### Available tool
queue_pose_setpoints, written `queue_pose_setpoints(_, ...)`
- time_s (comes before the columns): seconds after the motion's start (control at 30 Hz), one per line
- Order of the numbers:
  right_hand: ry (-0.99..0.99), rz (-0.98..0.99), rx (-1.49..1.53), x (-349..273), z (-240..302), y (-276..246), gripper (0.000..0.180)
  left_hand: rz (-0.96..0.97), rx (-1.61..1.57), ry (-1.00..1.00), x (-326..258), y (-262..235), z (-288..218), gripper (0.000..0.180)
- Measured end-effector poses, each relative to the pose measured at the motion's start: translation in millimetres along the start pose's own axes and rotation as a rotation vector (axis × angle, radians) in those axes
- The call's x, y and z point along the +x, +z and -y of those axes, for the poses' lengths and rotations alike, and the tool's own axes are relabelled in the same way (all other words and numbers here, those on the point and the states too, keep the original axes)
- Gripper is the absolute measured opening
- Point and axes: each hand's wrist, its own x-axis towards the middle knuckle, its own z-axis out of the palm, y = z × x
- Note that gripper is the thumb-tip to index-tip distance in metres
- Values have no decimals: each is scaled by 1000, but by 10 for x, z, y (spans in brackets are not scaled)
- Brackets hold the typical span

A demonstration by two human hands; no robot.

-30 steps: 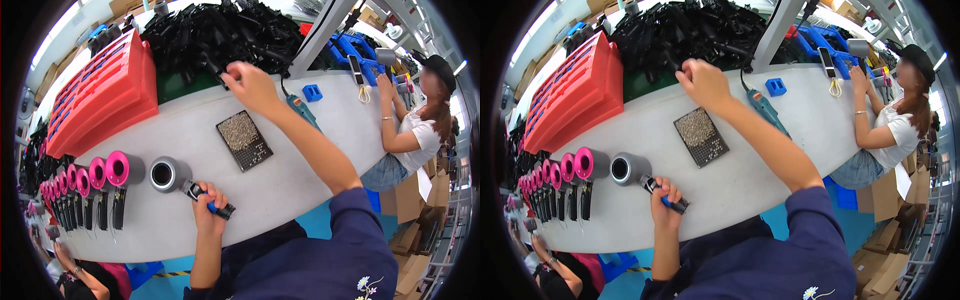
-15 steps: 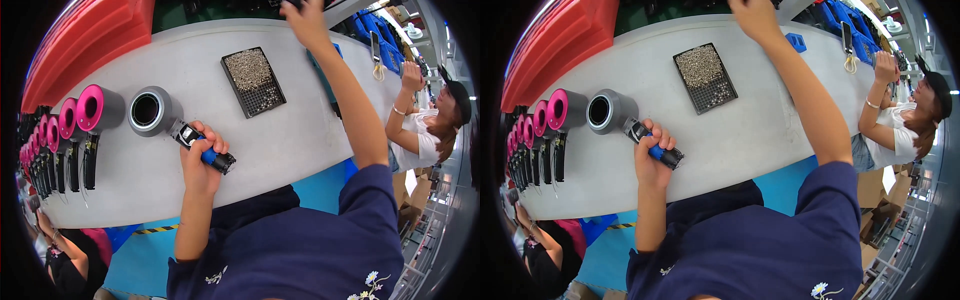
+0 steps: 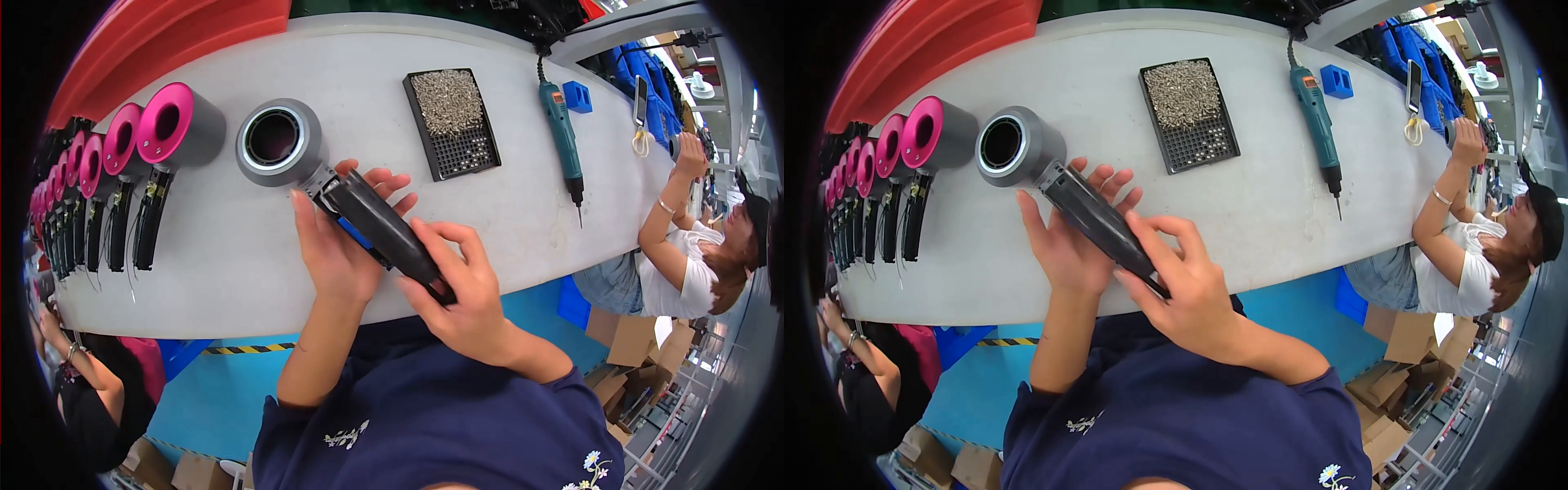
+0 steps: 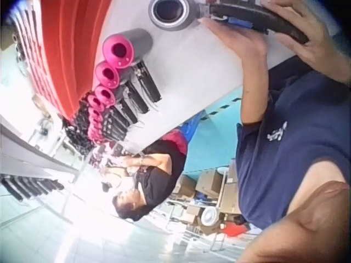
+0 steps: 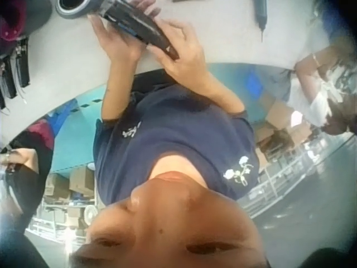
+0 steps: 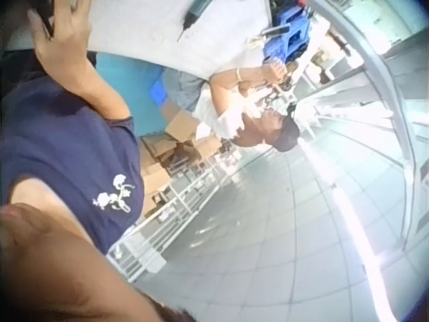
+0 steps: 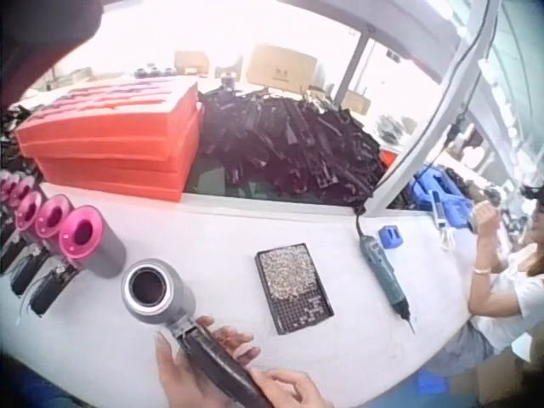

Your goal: Assemble internal components and outer housing of handheld hair dryers at a factory workbench.

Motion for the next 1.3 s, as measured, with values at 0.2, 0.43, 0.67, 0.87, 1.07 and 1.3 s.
queue_pose_setpoints(0.2,-106,-41,-260,67,-148,256,54,-28,166,26,0,17,68,43)
queue_pose_setpoints(0.43,-57,83,-466,60,-49,203,60,-138,188,-29,-19,59,41,18)
queue_pose_setpoints(0.67,-142,75,-613,62,-14,207,63,-177,172,2,-26,142,10,15)
queue_pose_setpoints(0.87,-58,17,-500,137,-132,139,54,-130,355,95,120,60,69,21)
queue_pose_setpoints(1.07,85,196,744,179,-330,14,43,275,756,43,20,351,-303,59)
queue_pose_setpoints(1.3,399,372,1220,79,-450,-52,43,205,848,-28,141,315,-153,49)
